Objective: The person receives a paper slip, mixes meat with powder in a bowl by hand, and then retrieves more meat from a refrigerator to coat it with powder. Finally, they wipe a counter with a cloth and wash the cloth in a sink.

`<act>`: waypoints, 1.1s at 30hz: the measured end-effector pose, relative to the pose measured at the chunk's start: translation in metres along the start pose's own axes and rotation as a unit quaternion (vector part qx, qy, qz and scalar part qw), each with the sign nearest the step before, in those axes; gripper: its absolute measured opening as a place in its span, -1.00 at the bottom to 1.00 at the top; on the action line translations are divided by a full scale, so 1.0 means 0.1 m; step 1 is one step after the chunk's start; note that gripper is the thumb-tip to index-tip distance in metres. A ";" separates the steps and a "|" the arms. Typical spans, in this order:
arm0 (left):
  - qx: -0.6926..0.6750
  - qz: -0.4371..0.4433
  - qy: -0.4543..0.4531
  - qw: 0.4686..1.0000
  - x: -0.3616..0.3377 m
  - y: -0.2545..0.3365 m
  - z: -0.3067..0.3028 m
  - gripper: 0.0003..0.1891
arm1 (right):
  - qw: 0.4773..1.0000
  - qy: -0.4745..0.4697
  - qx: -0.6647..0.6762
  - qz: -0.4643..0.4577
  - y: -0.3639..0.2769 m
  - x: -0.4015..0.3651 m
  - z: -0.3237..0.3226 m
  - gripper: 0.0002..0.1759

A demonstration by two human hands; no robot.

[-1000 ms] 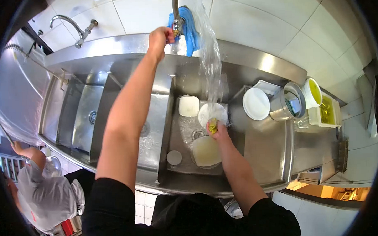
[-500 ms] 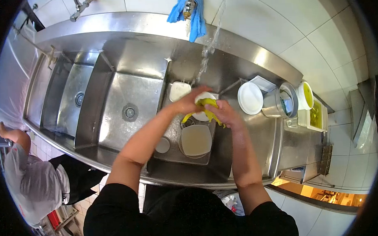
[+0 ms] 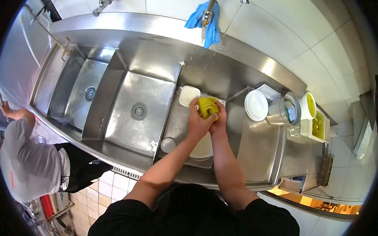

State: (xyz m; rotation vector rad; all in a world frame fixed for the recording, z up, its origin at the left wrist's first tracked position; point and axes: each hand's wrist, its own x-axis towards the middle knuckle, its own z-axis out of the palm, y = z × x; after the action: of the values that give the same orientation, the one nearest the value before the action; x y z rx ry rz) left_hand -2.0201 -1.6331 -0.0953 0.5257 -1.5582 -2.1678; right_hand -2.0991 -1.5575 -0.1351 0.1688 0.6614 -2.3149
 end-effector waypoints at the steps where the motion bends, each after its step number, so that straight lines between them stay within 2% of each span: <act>1: 0.151 0.115 0.082 0.979 -0.08 0.14 -0.04 -0.27 | 0.999 0.046 -0.011 -0.015 0.02 0.02 0.10 -0.56; 2: 0.294 0.224 0.160 0.915 -0.15 0.22 -0.07 -0.23 | 0.999 0.043 -0.009 -0.013 0.05 -0.03 0.30 -0.56; 4: 0.276 0.239 0.149 0.919 -0.13 -0.04 -0.09 -0.28 | 0.987 0.037 -0.110 -0.111 0.11 -0.12 0.61 -0.59; 6: 0.127 0.109 0.114 0.979 -0.06 -0.25 -0.09 -0.46 | 0.980 0.037 -0.129 -0.144 0.17 -0.02 0.57 -0.62; 7: 0.121 0.102 0.129 0.979 0.02 -0.32 -0.08 -0.57 | 0.977 0.065 -0.124 -0.162 0.17 0.02 0.53 -0.62; 8: 0.122 0.101 0.130 0.979 0.05 -0.19 -0.06 -0.57 | 0.972 0.094 -0.118 -0.180 0.16 0.02 0.56 -0.61; 10: 0.071 0.001 0.150 0.986 0.13 0.03 -0.01 -0.59 | 0.979 0.099 -0.100 -0.146 0.08 0.00 0.63 -0.59; 11: -0.026 0.000 0.124 0.992 0.26 -0.11 -0.02 -0.70 | 0.979 0.099 -0.084 -0.157 0.05 -0.02 0.69 -0.57; 12: -0.024 -0.005 0.127 0.992 0.32 -0.27 -0.05 -0.70 | 0.978 0.099 -0.068 -0.168 0.03 -0.03 0.75 -0.55; 13: 0.124 0.089 0.095 0.984 0.35 -0.29 -0.09 -0.74 | 0.977 0.113 -0.061 -0.171 0.03 -0.02 0.82 -0.53; 14: 0.268 0.177 0.059 0.945 0.36 -0.26 -0.12 -0.77 | 0.977 0.120 -0.062 -0.163 0.00 -0.02 0.84 -0.53; 15: -0.049 -0.023 0.076 0.996 0.37 -0.24 -0.01 -0.81 | 0.977 0.055 -0.098 -0.179 -0.06 -0.03 0.84 -0.53; 16: -0.048 -0.033 0.085 0.995 0.35 -0.13 -0.05 -0.81 | 0.972 -0.011 -0.134 -0.192 -0.11 -0.05 0.83 -0.52; 17: -0.010 -0.097 0.002 0.995 0.34 0.01 -0.11 -0.82 | 0.974 -0.005 -0.136 -0.180 -0.13 -0.06 0.84 -0.52; 18: 0.027 -0.158 -0.081 0.984 0.33 0.14 -0.15 -0.83 | 0.973 -0.049 -0.142 -0.174 -0.14 -0.06 0.87 -0.50; 19: -0.040 -0.213 -0.085 0.973 0.31 0.24 -0.14 -0.83 | 0.970 -0.093 -0.147 -0.168 -0.14 -0.08 0.89 -0.48; 20: -0.042 -0.216 -0.074 0.973 0.34 0.21 -0.17 -0.83 | 0.972 -0.094 -0.148 -0.157 -0.15 -0.10 0.90 -0.48; 22: -0.131 -0.317 -0.079 0.936 0.36 0.17 -0.25 -0.84 | 0.976 -0.152 -0.118 -0.098 -0.16 -0.15 0.92 -0.47; 24: -0.107 -0.308 -0.081 0.942 0.27 0.31 -0.31 -0.84 | 0.972 -0.183 -0.135 -0.066 -0.16 -0.19 0.93 -0.47; 26: -0.082 -0.342 -0.165 0.922 0.22 0.39 -0.43 -0.81 | 0.947 -0.241 -0.210 -0.046 -0.16 -0.25 0.94 -0.47; 28: -0.118 -0.349 -0.154 0.917 0.17 0.27 -0.47 -0.77 | 0.939 -0.260 -0.223 -0.020 -0.14 -0.34 0.96 -0.46; 30: -0.175 -0.376 -0.248 0.875 0.11 0.22 -0.58 -0.76 | 0.928 -0.329 -0.174 0.013 -0.07 -0.42 0.99 -0.48; 31: -0.203 -0.399 -0.255 0.857 0.10 0.12 -0.60 -0.75 | 0.919 -0.354 -0.165 0.053 -0.09 -0.44 0.98 -0.48; 32: -0.157 -0.375 -0.262 0.875 0.07 0.16 -0.59 -0.78 | 0.916 -0.361 -0.163 0.065 -0.10 -0.51 1.00 -0.48; 33: -0.109 -0.350 -0.265 0.892 0.03 0.21 -0.58 -0.80 | 0.924 -0.313 -0.219 0.026 -0.12 -0.60 1.04 -0.51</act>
State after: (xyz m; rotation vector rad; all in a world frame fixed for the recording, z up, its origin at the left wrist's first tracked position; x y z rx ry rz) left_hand -1.9894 -1.6865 -0.0934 0.4956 -1.4776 -3.2149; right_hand -2.0566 -1.5664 -0.0225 -0.7223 0.7903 -1.9386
